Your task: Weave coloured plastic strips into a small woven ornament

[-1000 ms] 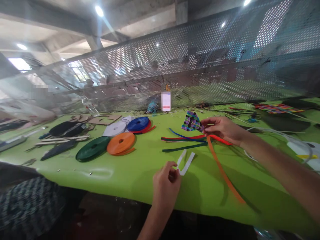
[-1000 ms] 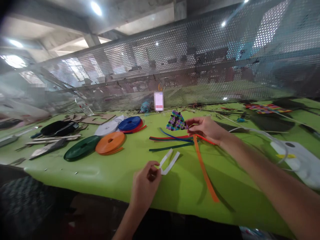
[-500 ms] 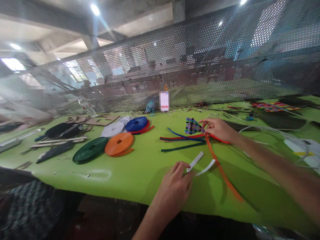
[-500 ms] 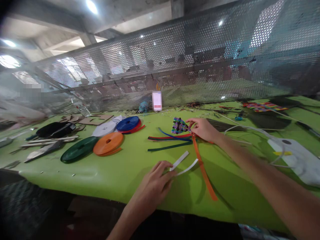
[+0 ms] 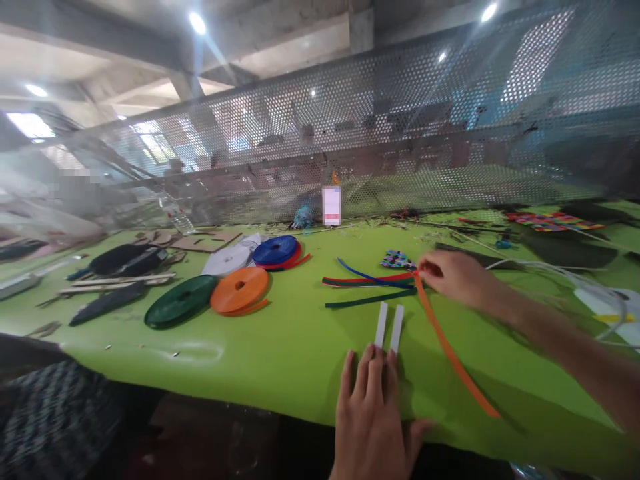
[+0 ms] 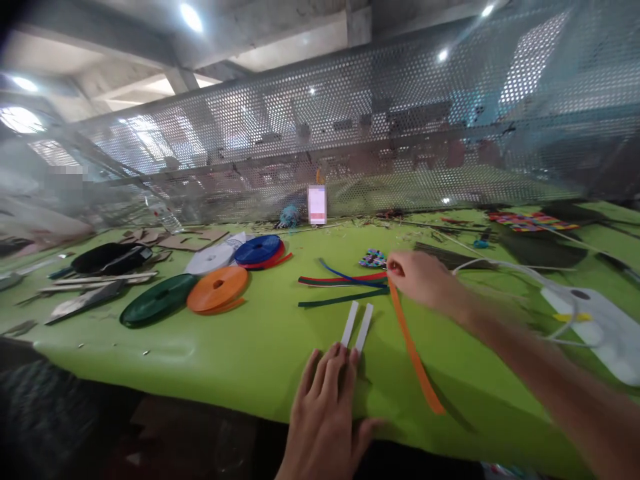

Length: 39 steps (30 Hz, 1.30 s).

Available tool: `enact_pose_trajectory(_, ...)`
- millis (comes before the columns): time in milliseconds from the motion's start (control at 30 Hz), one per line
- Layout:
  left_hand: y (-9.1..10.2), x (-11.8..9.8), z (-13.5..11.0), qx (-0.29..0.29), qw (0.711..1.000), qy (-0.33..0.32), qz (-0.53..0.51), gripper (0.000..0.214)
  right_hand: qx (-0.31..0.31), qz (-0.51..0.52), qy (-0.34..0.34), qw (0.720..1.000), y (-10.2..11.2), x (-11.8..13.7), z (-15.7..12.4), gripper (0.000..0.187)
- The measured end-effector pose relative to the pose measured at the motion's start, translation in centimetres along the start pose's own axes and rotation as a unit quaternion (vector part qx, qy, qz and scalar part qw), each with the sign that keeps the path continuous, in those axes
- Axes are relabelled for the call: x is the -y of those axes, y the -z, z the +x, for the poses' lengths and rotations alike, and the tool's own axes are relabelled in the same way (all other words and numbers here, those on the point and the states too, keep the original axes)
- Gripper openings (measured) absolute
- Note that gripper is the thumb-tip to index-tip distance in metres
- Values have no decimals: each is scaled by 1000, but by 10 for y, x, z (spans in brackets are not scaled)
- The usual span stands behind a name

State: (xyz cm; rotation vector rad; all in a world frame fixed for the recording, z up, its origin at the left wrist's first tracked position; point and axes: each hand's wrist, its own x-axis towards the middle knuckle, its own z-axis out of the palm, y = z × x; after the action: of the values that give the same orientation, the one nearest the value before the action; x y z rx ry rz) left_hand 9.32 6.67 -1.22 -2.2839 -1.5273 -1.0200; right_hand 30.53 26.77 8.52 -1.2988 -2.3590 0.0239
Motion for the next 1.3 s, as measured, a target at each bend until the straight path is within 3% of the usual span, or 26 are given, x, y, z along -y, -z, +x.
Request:
enact_pose_trajectory(100,-5,-5,-3,-20,1000,13,7,76,9,-28,8,1000,-14,21,-59,16)
enact_pose_trajectory(200,-8,-7,-5,-30,999,19,-3,73,-61,-79,72,992,-27,35,-116,25)
enact_pose_trajectory(300,-8,-9,-6,-63,997,34,-20,61,-111,-61,72,989,-24,37,-150,28)
enact_pose_trajectory(367,-7,-10,-5,-67,997,32,-25,55,-103,-35,64,992,-16,35,-160,34)
enact_pose_trajectory(567,-4,-10,-4,-86,995,32,-28,53,-22,1,72,997,-3,31,-169,62)
enact_pose_trajectory(800,-11,-9,-9,-98,993,39,-47,57,-123,-16,51,991,-17,54,-171,47)
enact_pose_trajectory(900,-11,-8,-8,-105,993,36,-40,55,-129,-11,63,990,-31,64,-166,42)
enact_pose_trajectory(1000,-9,-7,-5,-104,994,29,-34,54,-121,-10,52,991,-40,69,-157,34)
enact_pose_trajectory(1133,-7,-7,-1,-133,990,29,-25,47,-97,-6,78,992,-35,73,-138,29)
enact_pose_trajectory(1300,-6,-8,4,-144,988,31,-34,47,-20,44,77,996,-29,79,-107,28)
